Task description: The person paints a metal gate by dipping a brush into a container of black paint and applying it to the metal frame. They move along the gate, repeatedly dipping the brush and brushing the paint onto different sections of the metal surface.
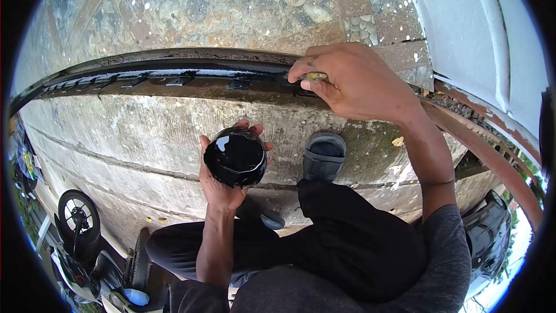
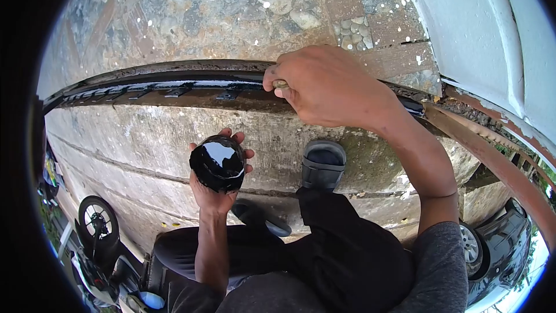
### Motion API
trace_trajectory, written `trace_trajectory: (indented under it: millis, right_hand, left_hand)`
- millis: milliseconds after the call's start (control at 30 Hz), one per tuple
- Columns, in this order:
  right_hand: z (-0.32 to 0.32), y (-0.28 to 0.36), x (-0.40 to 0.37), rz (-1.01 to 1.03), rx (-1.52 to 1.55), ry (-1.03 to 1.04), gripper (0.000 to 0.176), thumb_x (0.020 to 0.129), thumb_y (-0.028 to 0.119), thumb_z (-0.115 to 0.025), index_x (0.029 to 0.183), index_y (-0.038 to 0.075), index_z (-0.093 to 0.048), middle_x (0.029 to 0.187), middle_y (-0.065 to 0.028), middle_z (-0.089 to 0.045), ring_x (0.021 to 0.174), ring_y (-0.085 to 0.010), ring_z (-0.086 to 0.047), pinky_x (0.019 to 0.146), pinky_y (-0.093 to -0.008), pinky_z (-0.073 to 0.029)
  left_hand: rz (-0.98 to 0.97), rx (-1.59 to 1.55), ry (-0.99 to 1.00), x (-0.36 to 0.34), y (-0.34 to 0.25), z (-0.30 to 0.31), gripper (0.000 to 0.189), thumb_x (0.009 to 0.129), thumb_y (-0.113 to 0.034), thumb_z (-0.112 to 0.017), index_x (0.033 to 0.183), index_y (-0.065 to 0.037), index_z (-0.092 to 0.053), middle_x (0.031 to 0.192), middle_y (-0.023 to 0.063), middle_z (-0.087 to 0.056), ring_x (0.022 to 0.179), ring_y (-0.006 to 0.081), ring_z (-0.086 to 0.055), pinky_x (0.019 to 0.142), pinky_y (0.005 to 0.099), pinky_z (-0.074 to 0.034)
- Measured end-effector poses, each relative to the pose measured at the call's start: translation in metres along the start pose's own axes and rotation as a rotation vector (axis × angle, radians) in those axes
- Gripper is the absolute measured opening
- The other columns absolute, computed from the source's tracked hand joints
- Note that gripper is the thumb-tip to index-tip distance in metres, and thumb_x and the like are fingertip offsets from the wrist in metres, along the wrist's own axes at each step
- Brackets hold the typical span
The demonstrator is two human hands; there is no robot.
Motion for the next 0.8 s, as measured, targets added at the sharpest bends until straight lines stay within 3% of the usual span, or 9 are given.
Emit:
trace_trajectory:
  millis: [133,233,433,533,700,800]
  right_hand:
    - [-0.017,0.014,0.010,0.104,0.020,-0.006,0.018,0.088,0.011,-0.064,0.102,0.006,-0.073,0.091,-0.0136,-0.071,0.087,-0.0351,-0.067,0.079,-0.0474,-0.051]
    - [-0.008,0.008,0.017,0.012,0.027,-0.092,0.017,0.088,0.011,-0.063,0.102,0.008,-0.074,0.091,-0.0135,-0.071,0.086,-0.0349,-0.067,0.079,-0.0470,-0.051]
    - [-0.014,0.006,0.025,-0.014,-0.011,-0.005,0.017,0.089,0.014,-0.064,0.103,0.011,-0.074,0.084,-0.0136,-0.071,0.080,-0.0332,-0.068,0.075,-0.0456,-0.052]
    - [0.016,0.000,0.023,-0.037,0.232,-0.187,0.018,0.088,0.012,-0.065,0.103,0.011,-0.074,0.083,-0.0141,-0.071,0.081,-0.0328,-0.068,0.076,-0.0461,-0.051]
    - [-0.016,0.003,0.039,0.055,0.127,-0.080,0.019,0.087,0.009,-0.065,0.103,0.010,-0.074,0.082,-0.0163,-0.071,0.070,-0.0336,-0.066,0.072,-0.0456,-0.051]
    - [-0.003,-0.001,0.033,-0.031,0.140,-0.039,0.016,0.091,0.013,-0.068,0.106,0.008,-0.072,0.097,-0.0108,-0.072,0.080,-0.0284,-0.068,0.071,-0.0420,-0.050]
  left_hand:
    - [-0.006,-0.031,0.003,0.004,0.002,0.004,0.074,0.100,-0.061,-0.035,0.140,0.000,-0.044,0.130,0.0225,-0.057,0.103,0.0375,-0.065,0.079,0.0435,-0.062]
    - [0.018,-0.056,0.061,0.002,0.001,0.006,0.079,0.100,-0.065,-0.026,0.140,0.000,-0.044,0.133,0.0218,-0.055,0.108,0.0386,-0.064,0.085,0.0443,-0.058]
    - [0.020,-0.081,0.084,0.004,-0.001,0.013,0.078,0.100,-0.065,-0.027,0.141,-0.001,-0.044,0.134,0.0217,-0.054,0.110,0.0392,-0.063,0.087,0.0452,-0.058]
    - [0.026,-0.097,0.085,0.005,0.000,0.016,0.079,0.100,-0.066,-0.027,0.141,-0.001,-0.043,0.134,0.0216,-0.054,0.110,0.0393,-0.062,0.086,0.0455,-0.058]
    - [0.027,-0.072,0.004,0.006,0.000,0.010,0.076,0.100,-0.063,-0.032,0.141,0.000,-0.043,0.132,0.0223,-0.055,0.106,0.0386,-0.064,0.082,0.0449,-0.060]
    - [0.014,-0.073,-0.016,0.003,-0.003,0.009,0.075,0.100,-0.062,-0.034,0.140,0.001,-0.044,0.132,0.0225,-0.056,0.104,0.0383,-0.065,0.080,0.0450,-0.061]
Point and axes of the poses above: each hand's wrist, its own x-axis towards the middle knuckle, its own z-axis out of the back of the hand, y = z × x, the point moved 8 cm from there along x, towards the middle knuckle
